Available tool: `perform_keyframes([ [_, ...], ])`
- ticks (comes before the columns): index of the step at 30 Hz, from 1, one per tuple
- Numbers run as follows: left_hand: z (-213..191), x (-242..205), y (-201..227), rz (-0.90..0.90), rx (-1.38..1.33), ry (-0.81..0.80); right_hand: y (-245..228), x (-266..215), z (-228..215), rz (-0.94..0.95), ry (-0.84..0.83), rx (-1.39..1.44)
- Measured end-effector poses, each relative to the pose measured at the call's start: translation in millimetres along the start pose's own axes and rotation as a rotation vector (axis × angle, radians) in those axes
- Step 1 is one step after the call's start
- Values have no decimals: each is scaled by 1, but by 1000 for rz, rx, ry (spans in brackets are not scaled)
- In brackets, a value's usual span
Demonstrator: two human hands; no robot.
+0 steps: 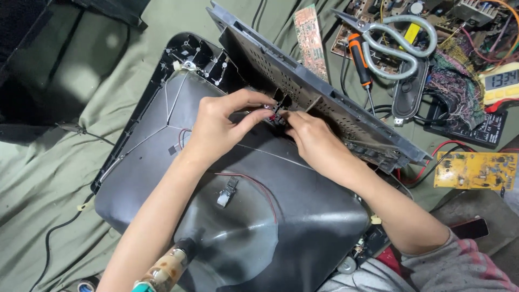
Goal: Reassembling the internal components and frame of a CRT television, including the deflection yoke and outer casing.
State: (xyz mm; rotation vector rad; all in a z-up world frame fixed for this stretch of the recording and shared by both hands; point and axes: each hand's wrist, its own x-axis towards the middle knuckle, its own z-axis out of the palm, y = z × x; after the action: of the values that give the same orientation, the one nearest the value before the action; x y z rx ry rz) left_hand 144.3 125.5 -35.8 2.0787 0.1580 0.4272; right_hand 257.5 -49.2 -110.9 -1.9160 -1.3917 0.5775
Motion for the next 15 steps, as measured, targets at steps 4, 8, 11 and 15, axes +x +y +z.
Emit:
perform_keyframes([
  [4, 2, 3, 3, -2, 42, -3, 53, -16, 41, 81, -76, -143],
  [8, 4, 2, 1, -14, 40, 5, 29, -18, 20, 82, -86, -141],
  [11, 5, 4, 3, -49, 88, -8, 21, -21, 8, 98, -62, -19],
  [15, 6, 5, 4, -23, 105, -22, 29, -24, 8, 68, -78, 20],
])
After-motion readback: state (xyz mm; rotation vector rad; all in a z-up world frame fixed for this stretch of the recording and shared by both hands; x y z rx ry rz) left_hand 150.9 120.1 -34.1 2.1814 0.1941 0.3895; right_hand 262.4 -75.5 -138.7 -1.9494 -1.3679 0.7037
